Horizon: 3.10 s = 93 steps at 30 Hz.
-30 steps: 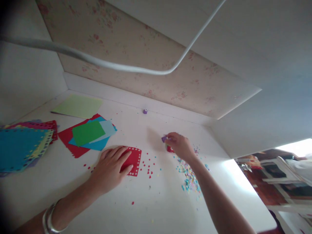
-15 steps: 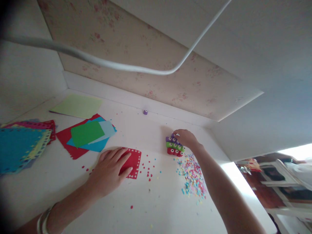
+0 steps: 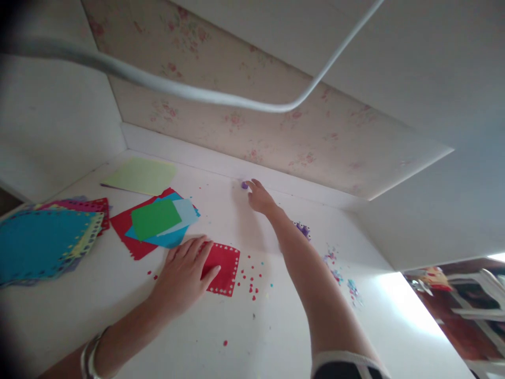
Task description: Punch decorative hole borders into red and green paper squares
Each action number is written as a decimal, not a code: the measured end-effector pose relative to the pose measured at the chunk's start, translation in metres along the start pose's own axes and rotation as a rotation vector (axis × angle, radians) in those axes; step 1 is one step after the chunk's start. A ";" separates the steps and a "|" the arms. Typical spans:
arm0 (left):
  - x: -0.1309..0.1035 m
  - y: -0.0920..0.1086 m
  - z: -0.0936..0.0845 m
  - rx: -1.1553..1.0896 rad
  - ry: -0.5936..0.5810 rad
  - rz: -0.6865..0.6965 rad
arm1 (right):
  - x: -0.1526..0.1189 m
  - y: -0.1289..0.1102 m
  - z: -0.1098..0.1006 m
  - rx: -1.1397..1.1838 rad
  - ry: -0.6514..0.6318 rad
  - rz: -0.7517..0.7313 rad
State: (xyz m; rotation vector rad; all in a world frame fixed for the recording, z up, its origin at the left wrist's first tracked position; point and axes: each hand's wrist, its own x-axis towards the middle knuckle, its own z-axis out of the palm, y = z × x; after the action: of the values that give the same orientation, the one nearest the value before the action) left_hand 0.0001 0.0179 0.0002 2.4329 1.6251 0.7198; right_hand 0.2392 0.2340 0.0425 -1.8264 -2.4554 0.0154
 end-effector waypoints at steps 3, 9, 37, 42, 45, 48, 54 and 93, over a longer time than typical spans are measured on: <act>0.001 -0.005 0.000 -0.028 -0.008 0.004 | 0.027 -0.010 0.007 0.035 -0.013 0.013; 0.007 -0.011 -0.001 -0.198 -0.044 -0.078 | 0.034 -0.004 0.003 0.107 -0.026 0.102; 0.020 -0.011 -0.018 -0.889 -0.206 -0.270 | -0.211 -0.077 0.024 1.798 0.118 0.405; 0.021 -0.010 -0.019 -0.893 -0.225 -0.278 | -0.212 -0.078 0.025 1.818 0.097 0.406; 0.021 -0.009 -0.020 -0.924 -0.233 -0.285 | -0.212 -0.079 0.025 1.825 0.081 0.428; 0.020 -0.009 -0.019 -0.930 -0.226 -0.291 | -0.212 -0.082 0.024 1.802 0.053 0.438; 0.019 -0.011 -0.018 -0.876 -0.221 -0.295 | -0.212 -0.082 0.028 1.736 0.053 0.412; 0.015 -0.003 -0.020 -0.797 -0.225 -0.187 | -0.222 -0.077 0.012 1.659 -0.089 0.301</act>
State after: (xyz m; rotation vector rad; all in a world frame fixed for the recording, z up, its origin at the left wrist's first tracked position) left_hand -0.0069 0.0295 0.0215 1.6969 1.1479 0.8202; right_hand 0.2285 0.0005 0.0222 -1.1781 -1.1244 1.5478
